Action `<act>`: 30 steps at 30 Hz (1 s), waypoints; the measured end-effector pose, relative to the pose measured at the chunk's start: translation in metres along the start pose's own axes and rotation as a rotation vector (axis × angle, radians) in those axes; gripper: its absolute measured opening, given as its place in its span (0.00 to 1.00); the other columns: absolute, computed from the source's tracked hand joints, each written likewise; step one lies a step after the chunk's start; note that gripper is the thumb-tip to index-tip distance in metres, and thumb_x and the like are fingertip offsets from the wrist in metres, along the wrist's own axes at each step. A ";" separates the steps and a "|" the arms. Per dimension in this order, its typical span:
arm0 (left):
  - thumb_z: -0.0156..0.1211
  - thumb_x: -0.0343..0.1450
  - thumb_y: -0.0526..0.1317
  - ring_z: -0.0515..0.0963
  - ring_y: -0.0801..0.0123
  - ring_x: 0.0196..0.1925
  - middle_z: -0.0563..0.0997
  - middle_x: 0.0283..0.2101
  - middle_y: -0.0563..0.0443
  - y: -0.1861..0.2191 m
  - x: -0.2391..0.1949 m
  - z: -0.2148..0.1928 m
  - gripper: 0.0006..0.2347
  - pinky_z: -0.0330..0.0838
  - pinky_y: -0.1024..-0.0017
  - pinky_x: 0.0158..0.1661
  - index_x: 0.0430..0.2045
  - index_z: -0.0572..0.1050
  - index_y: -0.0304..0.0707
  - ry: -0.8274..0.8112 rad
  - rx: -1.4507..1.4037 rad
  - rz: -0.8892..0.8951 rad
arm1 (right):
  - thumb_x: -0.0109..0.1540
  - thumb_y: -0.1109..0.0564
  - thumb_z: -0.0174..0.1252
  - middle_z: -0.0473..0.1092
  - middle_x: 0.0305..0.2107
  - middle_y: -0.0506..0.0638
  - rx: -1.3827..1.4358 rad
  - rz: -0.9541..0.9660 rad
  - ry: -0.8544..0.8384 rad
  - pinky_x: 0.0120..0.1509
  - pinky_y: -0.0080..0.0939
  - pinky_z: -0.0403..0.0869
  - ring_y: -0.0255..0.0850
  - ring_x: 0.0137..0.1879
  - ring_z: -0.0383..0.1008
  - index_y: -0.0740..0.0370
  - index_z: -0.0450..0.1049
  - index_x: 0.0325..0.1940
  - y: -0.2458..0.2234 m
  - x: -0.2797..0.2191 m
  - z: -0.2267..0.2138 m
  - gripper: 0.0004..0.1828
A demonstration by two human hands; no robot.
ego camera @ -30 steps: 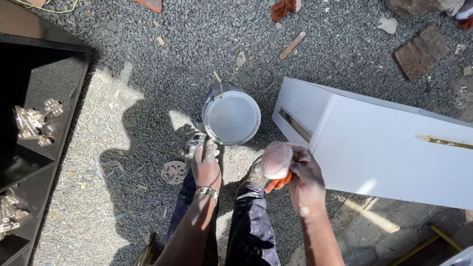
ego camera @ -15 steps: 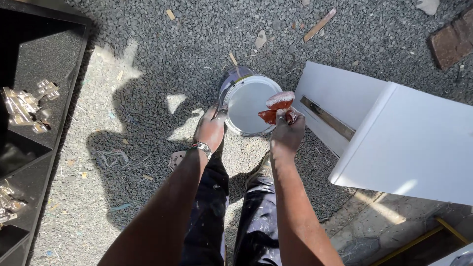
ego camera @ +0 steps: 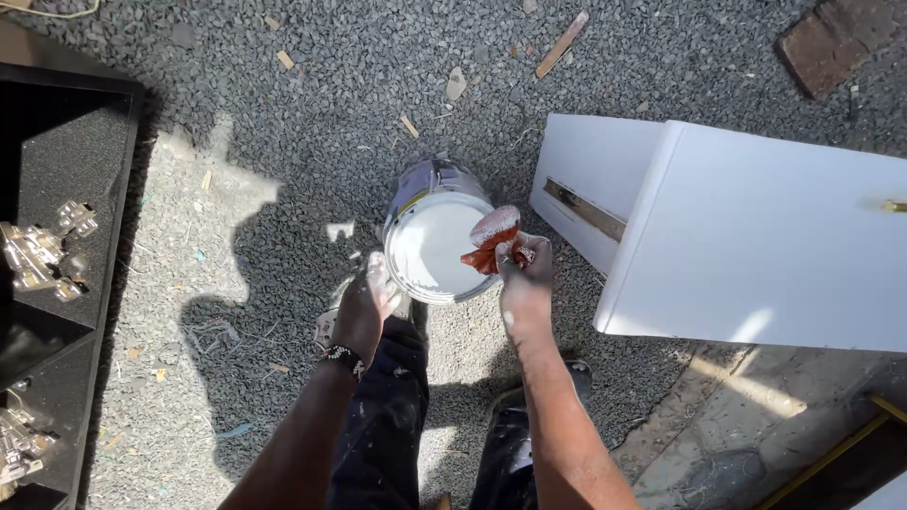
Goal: The person paints a white wooden drawer and a separate white panel using a sponge applicator. They repeatedly dip the sponge into a bucket of white paint and apply it to the edges, sides, and interior surfaces of the drawer, as well as the flat surface of the panel.
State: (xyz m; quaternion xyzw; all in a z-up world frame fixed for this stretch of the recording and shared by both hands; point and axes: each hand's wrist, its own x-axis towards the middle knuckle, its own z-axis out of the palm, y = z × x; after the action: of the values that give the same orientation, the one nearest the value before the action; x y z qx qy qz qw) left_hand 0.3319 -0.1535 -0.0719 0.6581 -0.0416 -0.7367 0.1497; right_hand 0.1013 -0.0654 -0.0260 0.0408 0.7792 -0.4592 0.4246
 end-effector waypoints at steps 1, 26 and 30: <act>0.53 0.88 0.49 0.86 0.50 0.71 0.86 0.66 0.42 -0.004 -0.023 0.000 0.24 0.74 0.49 0.77 0.76 0.77 0.32 0.024 0.099 0.005 | 0.78 0.58 0.63 0.73 0.61 0.62 -0.100 0.023 -0.025 0.79 0.56 0.76 0.52 0.66 0.77 0.60 0.68 0.72 0.004 -0.009 -0.013 0.19; 0.53 0.88 0.44 0.80 0.45 0.79 0.78 0.79 0.28 -0.472 -0.051 0.216 0.29 0.68 0.58 0.80 0.87 0.65 0.28 -0.583 0.717 -0.076 | 0.82 0.58 0.59 0.63 0.66 0.65 0.513 0.123 0.380 0.81 0.66 0.68 0.54 0.70 0.70 0.56 0.56 0.67 0.243 -0.025 -0.575 0.17; 0.56 0.84 0.41 0.87 0.50 0.72 0.85 0.69 0.33 -0.473 -0.159 0.224 0.20 0.75 0.58 0.73 0.71 0.74 0.30 -0.496 0.863 -0.093 | 0.85 0.45 0.58 0.74 0.65 0.71 0.127 0.227 0.425 0.65 0.78 0.73 0.62 0.65 0.80 0.47 0.60 0.71 0.249 -0.041 -0.583 0.16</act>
State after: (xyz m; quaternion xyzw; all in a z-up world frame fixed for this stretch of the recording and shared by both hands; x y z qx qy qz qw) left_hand 0.0473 0.3096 -0.0121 0.4662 -0.3474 -0.7927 -0.1837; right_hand -0.1233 0.5285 -0.0396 0.2507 0.8109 -0.4377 0.2965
